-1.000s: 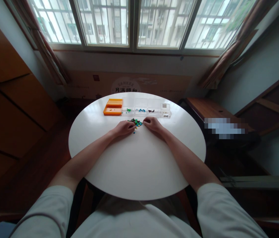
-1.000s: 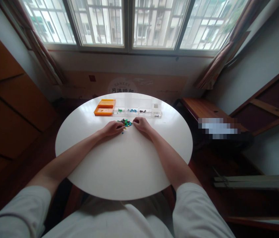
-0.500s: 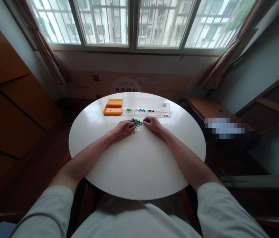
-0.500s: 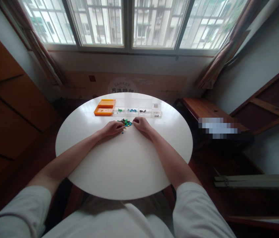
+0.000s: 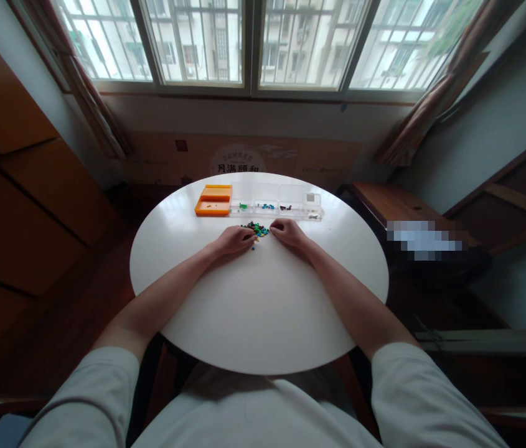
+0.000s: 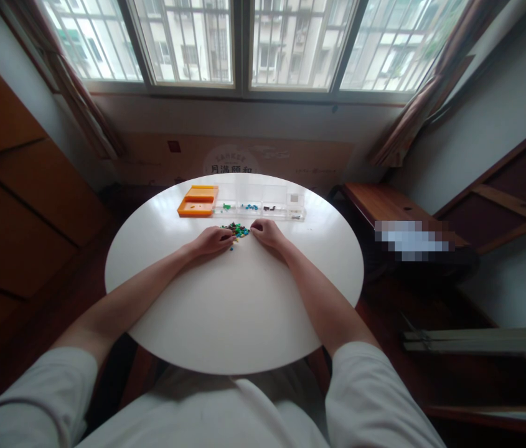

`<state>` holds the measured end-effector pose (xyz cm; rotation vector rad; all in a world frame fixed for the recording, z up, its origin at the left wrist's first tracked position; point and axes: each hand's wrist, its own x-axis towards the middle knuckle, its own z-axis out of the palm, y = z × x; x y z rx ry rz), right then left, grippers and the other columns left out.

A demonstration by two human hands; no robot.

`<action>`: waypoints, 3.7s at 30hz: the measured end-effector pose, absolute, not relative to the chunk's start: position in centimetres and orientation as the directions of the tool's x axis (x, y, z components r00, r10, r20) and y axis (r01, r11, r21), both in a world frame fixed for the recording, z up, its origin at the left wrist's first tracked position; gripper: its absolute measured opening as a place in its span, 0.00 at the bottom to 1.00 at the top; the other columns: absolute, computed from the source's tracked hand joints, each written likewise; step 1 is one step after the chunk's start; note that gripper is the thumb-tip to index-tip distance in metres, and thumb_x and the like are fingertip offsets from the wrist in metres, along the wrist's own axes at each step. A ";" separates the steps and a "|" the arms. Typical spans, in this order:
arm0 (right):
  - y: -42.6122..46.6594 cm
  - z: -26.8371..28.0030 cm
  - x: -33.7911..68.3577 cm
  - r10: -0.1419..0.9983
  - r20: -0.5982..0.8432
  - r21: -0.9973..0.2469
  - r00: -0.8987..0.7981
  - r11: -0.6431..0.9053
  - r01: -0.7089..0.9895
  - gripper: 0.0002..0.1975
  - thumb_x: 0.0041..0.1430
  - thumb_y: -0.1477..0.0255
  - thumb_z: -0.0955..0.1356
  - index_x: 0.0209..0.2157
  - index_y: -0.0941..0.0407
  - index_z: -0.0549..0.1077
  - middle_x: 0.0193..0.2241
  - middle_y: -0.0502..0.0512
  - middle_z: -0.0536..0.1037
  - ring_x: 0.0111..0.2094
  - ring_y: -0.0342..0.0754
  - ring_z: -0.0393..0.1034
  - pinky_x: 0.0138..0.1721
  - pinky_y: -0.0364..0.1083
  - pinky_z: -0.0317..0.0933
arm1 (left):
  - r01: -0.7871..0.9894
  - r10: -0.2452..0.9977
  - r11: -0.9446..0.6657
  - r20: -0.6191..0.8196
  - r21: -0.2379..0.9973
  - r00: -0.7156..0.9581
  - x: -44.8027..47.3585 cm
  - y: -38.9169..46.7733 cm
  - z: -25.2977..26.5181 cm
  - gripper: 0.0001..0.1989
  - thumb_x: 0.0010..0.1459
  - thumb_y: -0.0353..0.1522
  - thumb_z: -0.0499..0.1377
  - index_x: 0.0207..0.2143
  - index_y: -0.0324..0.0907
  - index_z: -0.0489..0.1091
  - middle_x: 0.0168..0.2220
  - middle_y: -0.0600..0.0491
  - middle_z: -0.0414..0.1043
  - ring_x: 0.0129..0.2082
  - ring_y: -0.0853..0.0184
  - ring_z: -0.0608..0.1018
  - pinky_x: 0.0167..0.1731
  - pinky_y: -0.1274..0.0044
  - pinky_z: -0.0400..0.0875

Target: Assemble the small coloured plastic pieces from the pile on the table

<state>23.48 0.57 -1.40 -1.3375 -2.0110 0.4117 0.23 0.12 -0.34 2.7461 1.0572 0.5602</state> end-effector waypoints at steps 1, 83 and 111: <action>0.6 -1.4 23.5 0.900 0.362 -0.591 -0.243 0.423 0.687 0.08 0.52 0.72 0.66 0.30 0.60 0.77 0.28 0.55 0.78 0.29 0.44 0.70 0.33 0.42 0.61 | 0.617 0.672 -0.741 0.289 0.265 0.682 0.2 0.1 -0.3 0.20 0.61 0.42 0.47 0.25 0.41 0.71 0.24 0.53 0.72 0.23 0.71 0.68 0.25 0.78 0.51; 0.8 -1.7 23.6 0.897 0.363 -0.576 -0.251 0.428 0.697 0.09 0.52 0.72 0.66 0.31 0.60 0.77 0.28 0.55 0.78 0.29 0.44 0.69 0.32 0.41 0.60 | 0.617 0.668 -0.744 0.277 0.255 0.691 0.3 0.2 -0.3 0.21 0.61 0.43 0.46 0.26 0.41 0.71 0.25 0.52 0.72 0.23 0.70 0.68 0.25 0.78 0.52; 0.6 -1.3 23.4 0.900 0.356 -0.596 -0.252 0.426 0.680 0.08 0.52 0.72 0.66 0.31 0.61 0.77 0.28 0.56 0.78 0.29 0.44 0.70 0.32 0.41 0.61 | 0.606 0.665 -0.747 0.291 0.274 0.688 0.3 0.2 -0.2 0.21 0.61 0.43 0.47 0.25 0.41 0.69 0.23 0.53 0.70 0.21 0.72 0.66 0.24 0.78 0.50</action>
